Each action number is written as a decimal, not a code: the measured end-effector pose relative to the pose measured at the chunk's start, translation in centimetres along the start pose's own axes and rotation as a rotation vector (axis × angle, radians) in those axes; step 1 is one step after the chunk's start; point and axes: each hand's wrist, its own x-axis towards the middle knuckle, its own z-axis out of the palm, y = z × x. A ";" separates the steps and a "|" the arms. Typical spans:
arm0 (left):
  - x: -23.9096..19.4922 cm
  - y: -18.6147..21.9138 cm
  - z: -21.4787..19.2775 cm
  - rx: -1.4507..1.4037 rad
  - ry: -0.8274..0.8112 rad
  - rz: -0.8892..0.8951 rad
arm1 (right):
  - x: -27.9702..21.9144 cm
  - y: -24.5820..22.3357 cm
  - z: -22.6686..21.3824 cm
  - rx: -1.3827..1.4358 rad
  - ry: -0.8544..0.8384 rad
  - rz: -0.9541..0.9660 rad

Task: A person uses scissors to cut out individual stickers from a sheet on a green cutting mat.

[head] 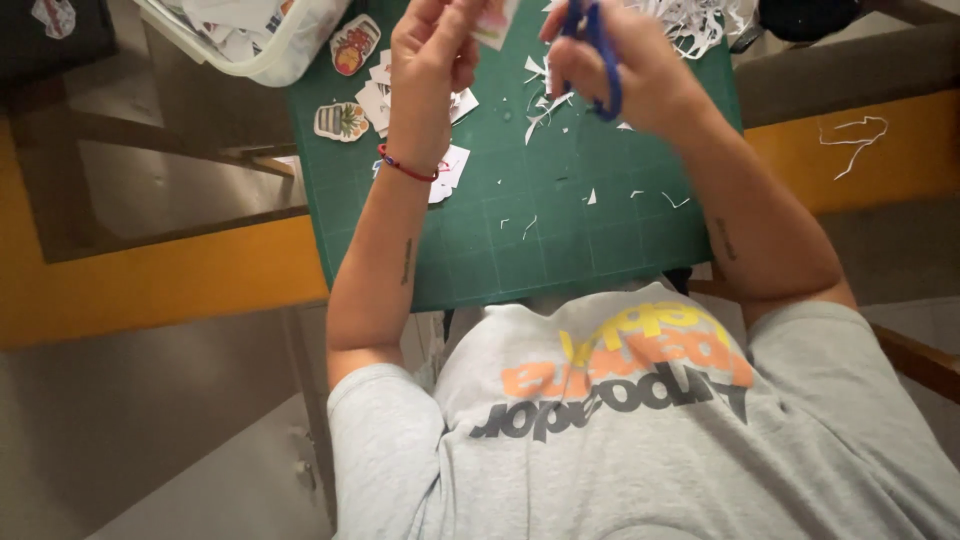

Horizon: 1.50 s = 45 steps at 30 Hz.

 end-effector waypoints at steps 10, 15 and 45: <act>-0.4 0.5 1.0 0.049 -0.013 0.060 | 0.6 -2.7 1.0 -0.153 -0.186 0.184; -0.5 0.9 1.0 0.159 -0.065 0.141 | 0.5 -1.8 0.8 -0.079 -0.186 0.117; -1.2 3.0 0.9 0.097 -0.067 0.029 | 0.5 -2.0 0.8 -0.013 -0.192 0.179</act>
